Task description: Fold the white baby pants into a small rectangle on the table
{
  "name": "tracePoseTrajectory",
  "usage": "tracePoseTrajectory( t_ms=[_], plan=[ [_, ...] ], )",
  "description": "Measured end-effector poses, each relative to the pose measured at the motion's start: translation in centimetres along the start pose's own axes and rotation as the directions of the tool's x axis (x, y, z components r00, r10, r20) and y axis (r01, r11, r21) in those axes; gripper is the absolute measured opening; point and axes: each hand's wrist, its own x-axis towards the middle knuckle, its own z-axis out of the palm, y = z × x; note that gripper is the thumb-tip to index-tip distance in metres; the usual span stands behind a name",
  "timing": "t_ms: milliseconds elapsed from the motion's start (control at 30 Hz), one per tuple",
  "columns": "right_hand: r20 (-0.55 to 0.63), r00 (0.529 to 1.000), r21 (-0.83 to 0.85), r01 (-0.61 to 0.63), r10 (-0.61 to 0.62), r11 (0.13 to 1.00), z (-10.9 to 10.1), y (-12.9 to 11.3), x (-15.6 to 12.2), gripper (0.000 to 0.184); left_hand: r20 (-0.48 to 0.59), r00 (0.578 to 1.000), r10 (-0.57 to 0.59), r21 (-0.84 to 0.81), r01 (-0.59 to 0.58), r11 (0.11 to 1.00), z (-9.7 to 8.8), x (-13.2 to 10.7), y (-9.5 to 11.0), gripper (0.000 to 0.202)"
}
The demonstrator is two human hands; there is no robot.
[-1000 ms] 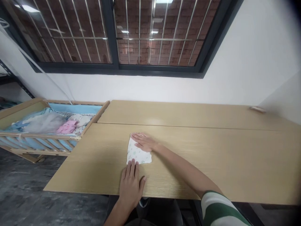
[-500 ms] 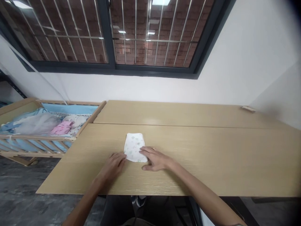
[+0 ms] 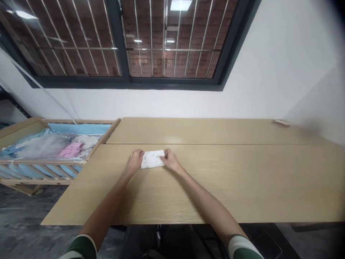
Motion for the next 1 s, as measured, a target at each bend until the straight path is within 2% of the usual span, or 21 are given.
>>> tracePoseTrajectory(
  t_ms=[67,133,200,233,300,367,400,500,567,667,767,900,1000],
  plan=[
    [-0.010,0.999,-0.044,-0.049,0.049,0.998,0.5,0.5,0.2,0.031,-0.004,1.000,-0.007,0.043,0.008,0.999,0.9,0.2,0.0,0.032],
    [-0.059,0.998,-0.115,-0.032,0.025,0.993,0.7,0.6,-0.1,0.040,-0.040,0.999,-0.006,0.080,0.009,0.997,1.5,-0.2,0.2,0.035],
    [-0.112,0.986,-0.221,0.093,-0.120,0.971,0.9,0.2,-0.7,0.054,-0.093,0.995,0.022,0.104,-0.013,0.994,2.1,-1.0,0.8,0.044],
    [-0.096,0.970,-0.280,0.189,-0.224,0.941,1.0,-0.2,-1.0,0.060,-0.095,0.993,0.074,0.114,-0.063,0.991,2.5,-1.5,1.2,0.051],
    [0.054,0.917,-0.368,0.386,-0.395,0.846,1.3,-0.9,-1.5,0.068,-0.036,0.972,0.232,0.129,-0.226,0.966,3.4,-2.5,2.1,0.063],
    [0.243,0.862,-0.399,0.507,-0.445,0.764,1.7,-1.4,-1.7,0.072,0.049,0.936,0.348,0.144,-0.351,0.925,4.5,-3.4,2.5,0.072],
    [0.311,0.844,-0.409,0.535,-0.438,0.740,1.9,-1.4,-1.7,0.073,0.076,0.929,0.363,0.160,-0.370,0.915,5.1,-3.8,2.5,0.075],
    [0.390,0.822,-0.428,0.560,-0.415,0.709,2.0,-0.9,-1.6,0.074,0.081,0.943,0.323,0.248,-0.333,0.910,6.1,-4.5,1.5,0.079],
    [0.384,0.821,-0.426,0.563,-0.422,0.708,1.5,-0.1,-1.6,0.073,0.066,0.943,0.326,0.300,-0.331,0.895,6.2,-4.8,0.5,0.078],
    [0.342,0.844,-0.419,0.531,-0.413,0.737,0.3,0.9,-2.0,0.074,0.036,0.940,0.340,0.335,-0.332,0.882,5.5,-5.0,-0.8,0.077],
    [0.328,0.842,-0.406,0.535,-0.428,0.741,-1.0,1.4,-2.6,0.073,0.002,0.917,0.398,0.329,-0.376,0.866,4.4,-5.2,-1.5,0.078],
    [0.351,0.786,-0.360,0.614,-0.508,0.702,-2.3,1.4,-2.8,0.064,0.043,0.875,0.483,0.266,-0.476,0.838,3.5,-5.4,-2.0,0.072],
    [0.360,0.802,-0.334,0.588,-0.477,0.736,-2.2,1.4,-2.3,0.069,0.076,0.891,0.447,0.218,-0.452,0.865,3.3,-5.0,-2.2,0.074]
  ],
)
